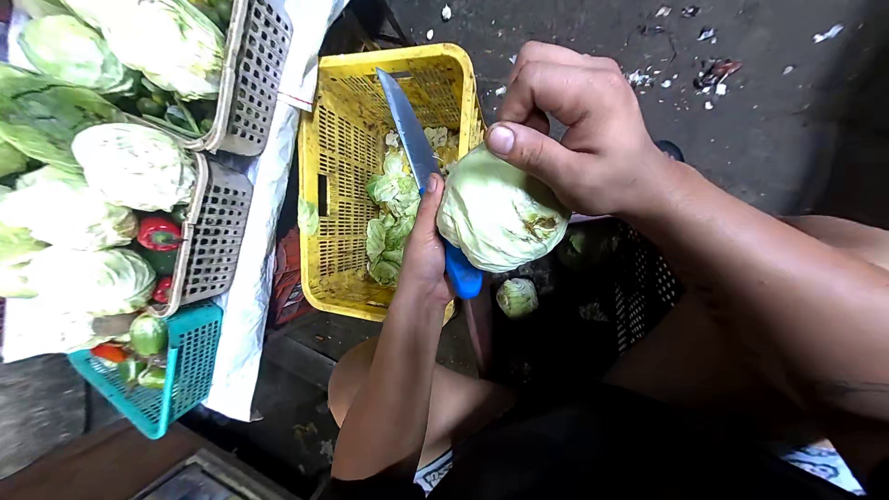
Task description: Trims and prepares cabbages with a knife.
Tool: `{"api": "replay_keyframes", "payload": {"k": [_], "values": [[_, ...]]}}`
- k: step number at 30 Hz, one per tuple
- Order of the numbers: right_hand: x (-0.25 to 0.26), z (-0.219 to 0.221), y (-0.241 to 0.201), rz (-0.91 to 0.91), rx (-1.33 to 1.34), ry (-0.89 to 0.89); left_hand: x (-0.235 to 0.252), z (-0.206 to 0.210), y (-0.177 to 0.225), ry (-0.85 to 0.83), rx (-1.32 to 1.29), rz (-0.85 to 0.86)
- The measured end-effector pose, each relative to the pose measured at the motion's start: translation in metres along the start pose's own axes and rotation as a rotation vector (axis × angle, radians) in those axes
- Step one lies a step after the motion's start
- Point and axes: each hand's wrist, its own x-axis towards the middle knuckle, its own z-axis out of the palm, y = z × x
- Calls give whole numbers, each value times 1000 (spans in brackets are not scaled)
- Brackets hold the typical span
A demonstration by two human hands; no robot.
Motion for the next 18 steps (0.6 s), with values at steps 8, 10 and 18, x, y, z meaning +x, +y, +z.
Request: {"api": "replay_keyframes", "payload": {"k": [8, 10, 18], "values": [[0, 2, 2, 47, 117, 42, 5, -6, 2, 41, -49, 27], [1, -4, 1, 14, 81, -38, 5, -9, 4, 58, -60, 13], [2, -16, 3, -39, 123, -163, 8, -10, 8, 28, -165, -14]]}}
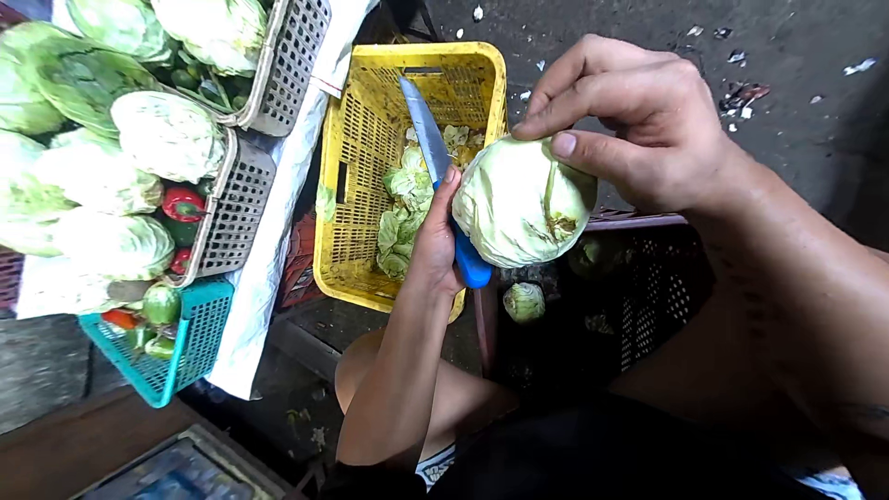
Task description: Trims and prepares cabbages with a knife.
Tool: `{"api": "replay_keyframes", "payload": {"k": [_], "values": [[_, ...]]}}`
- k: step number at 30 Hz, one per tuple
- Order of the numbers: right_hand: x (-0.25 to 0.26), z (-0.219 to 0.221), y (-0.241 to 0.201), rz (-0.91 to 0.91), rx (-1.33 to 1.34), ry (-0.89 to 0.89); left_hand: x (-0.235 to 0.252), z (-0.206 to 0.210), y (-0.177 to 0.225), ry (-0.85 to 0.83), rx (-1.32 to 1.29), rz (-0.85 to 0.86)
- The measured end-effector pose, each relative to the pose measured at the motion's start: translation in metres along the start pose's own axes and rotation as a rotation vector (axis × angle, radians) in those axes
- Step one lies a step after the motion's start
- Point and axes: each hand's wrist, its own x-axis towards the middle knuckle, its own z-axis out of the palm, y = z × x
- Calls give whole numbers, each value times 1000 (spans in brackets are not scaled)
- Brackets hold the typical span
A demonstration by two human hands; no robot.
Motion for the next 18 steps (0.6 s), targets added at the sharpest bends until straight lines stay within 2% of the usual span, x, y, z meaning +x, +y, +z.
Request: {"api": "replay_keyframes", "payload": {"k": [5, 12, 15, 18], "values": [[-3, -11, -7, 1, 63, -58, -1, 0, 7, 15, -53, -48], [4, -10, -21, 75, -334, -54, 8, -4, 6, 38, -79, -15], [1, -10, -16, 16, -265, 1, 11, -9, 10, 24, -80, -32], [0, -8, -15, -65, -67, 65, 11, -13, 16, 52, -91, -70]]}}
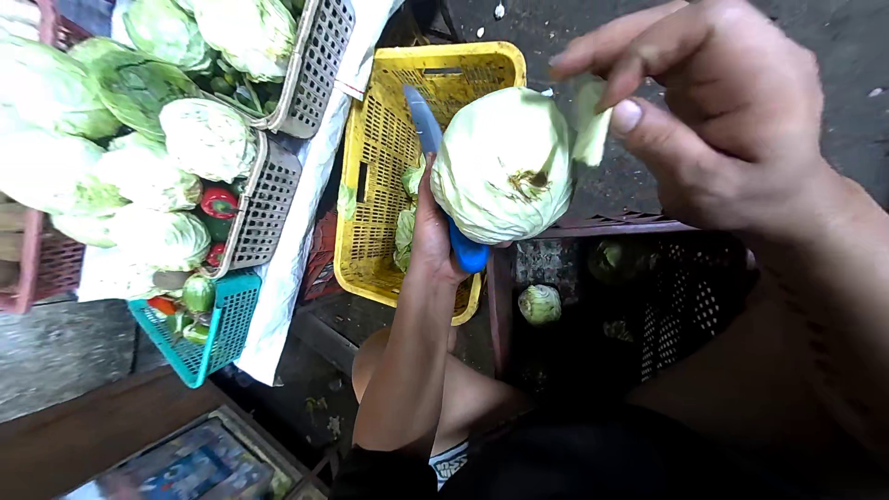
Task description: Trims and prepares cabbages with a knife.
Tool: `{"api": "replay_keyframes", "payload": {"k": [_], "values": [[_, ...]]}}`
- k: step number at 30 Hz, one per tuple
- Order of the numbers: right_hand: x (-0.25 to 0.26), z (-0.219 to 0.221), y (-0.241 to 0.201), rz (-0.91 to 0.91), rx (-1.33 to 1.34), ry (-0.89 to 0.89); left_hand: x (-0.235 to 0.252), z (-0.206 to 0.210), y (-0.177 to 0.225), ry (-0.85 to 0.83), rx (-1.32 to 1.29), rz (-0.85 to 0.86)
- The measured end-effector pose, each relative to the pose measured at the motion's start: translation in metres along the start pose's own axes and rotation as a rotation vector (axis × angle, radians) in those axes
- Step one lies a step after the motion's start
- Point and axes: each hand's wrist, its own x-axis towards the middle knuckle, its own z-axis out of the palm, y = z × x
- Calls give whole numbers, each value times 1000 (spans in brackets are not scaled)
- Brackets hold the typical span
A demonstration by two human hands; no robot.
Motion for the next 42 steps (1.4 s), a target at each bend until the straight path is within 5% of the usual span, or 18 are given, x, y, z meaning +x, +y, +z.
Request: {"api": "replay_keyframes", "payload": {"k": [4, 8, 9, 13, 18, 24, 29, 34, 39, 42], "values": [[-3, 4, 5, 78, 34, 203, -1, -6, 5, -15, -26, -13], [2, 20, 19, 370, 51, 627, -3, -8, 9, -23, -43, 43], [2, 27, 22, 455, 55, 599, -4, -8, 10, -16, -54, 54], [-5, 54, 29, 656, 1, -29, -9, -11, 14, 11, -92, 78], [-4, 52, 27, 577, 400, 126, -15, -15, 13, -29, -125, 54], [-9, 47, 21, 576, 767, -103, -22, -8, 9, -99, -119, -105], [-40, 72, 6, 646, 997, -125, -18, 14, 14, 214, 207, 69], [-38, 82, 0, 749, 1264, 158, 0, -7, 36, 501, 1258, 309], [-31, 75, 12, 873, 1116, 321, -27, -3, 28, 388, 1523, 546], [-28, 72, 21, 844, 1005, 381, -26, -4, 8, 330, 1610, 465]]}}
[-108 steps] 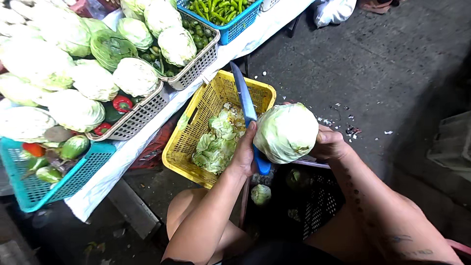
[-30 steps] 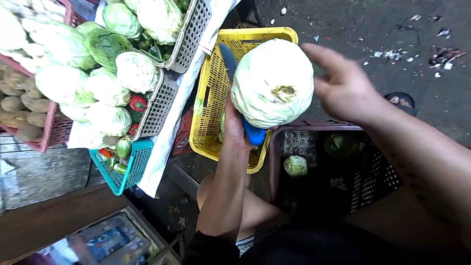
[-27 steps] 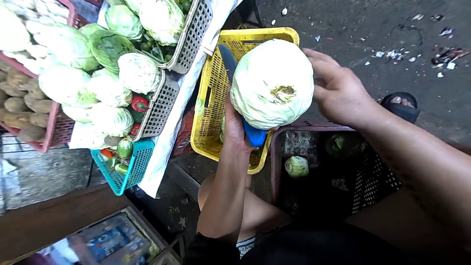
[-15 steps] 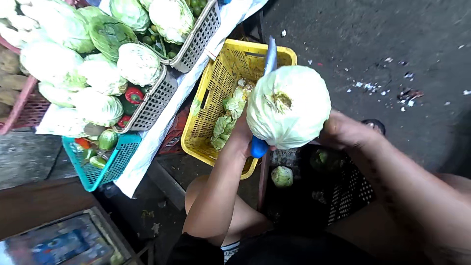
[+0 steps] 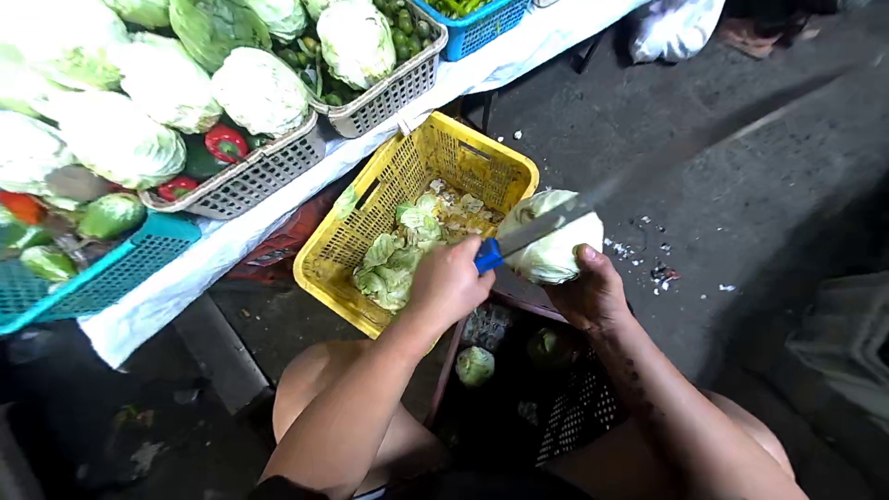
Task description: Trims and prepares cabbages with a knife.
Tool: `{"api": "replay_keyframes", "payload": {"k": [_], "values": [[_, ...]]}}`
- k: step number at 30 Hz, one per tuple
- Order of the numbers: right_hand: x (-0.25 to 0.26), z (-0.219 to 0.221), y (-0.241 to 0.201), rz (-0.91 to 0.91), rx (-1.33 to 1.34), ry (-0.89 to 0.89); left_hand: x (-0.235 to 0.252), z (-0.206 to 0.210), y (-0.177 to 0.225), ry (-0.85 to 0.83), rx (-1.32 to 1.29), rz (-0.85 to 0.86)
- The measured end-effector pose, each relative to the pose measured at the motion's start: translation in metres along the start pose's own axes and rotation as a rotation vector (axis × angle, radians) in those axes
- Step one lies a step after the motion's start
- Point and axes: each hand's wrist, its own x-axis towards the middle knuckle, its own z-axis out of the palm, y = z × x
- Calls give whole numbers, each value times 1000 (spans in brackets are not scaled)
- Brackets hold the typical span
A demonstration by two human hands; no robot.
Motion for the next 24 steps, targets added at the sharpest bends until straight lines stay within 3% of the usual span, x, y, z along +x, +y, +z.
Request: {"api": "replay_keyframes", "payload": {"k": [7, 14, 20, 24], "values": [[7, -1, 5, -104, -92, 11, 2, 4, 9, -77, 11, -14], [4, 1, 5, -125, -84, 10, 4, 17, 4, 11, -24, 3], [8, -3, -11, -189, -87, -21, 13, 19, -17, -51, -51, -74], [10, 2, -9, -182, -76, -10, 11, 17, -11, -23, -65, -69]]}}
